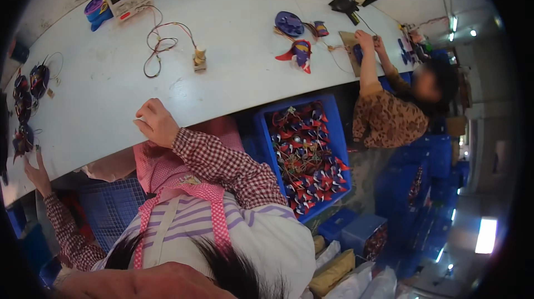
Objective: Assembling small plastic toy parts and components at a production workbench.
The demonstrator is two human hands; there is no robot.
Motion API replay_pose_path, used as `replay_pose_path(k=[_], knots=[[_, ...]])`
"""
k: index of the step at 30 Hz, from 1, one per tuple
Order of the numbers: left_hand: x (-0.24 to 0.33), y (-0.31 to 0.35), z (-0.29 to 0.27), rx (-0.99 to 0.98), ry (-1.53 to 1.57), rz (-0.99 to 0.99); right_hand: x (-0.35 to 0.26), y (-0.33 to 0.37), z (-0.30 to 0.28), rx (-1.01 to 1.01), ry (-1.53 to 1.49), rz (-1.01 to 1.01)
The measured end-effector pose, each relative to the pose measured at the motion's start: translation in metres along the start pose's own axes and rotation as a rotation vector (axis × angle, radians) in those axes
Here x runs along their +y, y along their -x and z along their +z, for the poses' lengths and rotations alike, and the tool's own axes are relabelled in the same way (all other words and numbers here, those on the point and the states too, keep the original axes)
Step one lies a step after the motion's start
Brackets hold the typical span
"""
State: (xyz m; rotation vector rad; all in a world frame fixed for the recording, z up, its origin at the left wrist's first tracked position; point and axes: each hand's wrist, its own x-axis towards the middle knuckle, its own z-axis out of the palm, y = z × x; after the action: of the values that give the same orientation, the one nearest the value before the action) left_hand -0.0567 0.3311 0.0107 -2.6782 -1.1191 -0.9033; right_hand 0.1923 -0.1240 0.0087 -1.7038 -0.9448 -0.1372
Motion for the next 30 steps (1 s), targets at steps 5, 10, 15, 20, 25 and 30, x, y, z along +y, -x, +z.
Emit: replay_pose_path(k=[5, 10, 15, 20, 25, 30], knots=[[0.035, 0.039, 0.027, -0.117, 0.126, 0.005, -0.010, -0.013, -0.092, 0.206, 0.073, -0.182], [0.095, 0.068, 0.011, -0.199, 0.361, -0.199, 0.128, -0.036, -0.281, 0.420, 0.413, -0.053], [0.117, 0.074, 0.001, 0.067, 0.135, -0.073, 0.149, -0.001, -0.375, 0.287, 1.192, -0.080], [0.009, 0.029, -0.004, 0.533, 0.054, -0.866, 0.163, 0.014, -0.359, 0.404, 1.084, 0.184], [-0.053, -0.025, -0.036, 0.103, -0.193, -0.936, 0.109, 0.020, -0.348, 0.263, 0.940, 0.174], [-0.104, -0.051, -0.032, -0.351, -0.546, -0.573, 0.071, 0.047, -0.343, 0.233, 1.122, 0.138]])
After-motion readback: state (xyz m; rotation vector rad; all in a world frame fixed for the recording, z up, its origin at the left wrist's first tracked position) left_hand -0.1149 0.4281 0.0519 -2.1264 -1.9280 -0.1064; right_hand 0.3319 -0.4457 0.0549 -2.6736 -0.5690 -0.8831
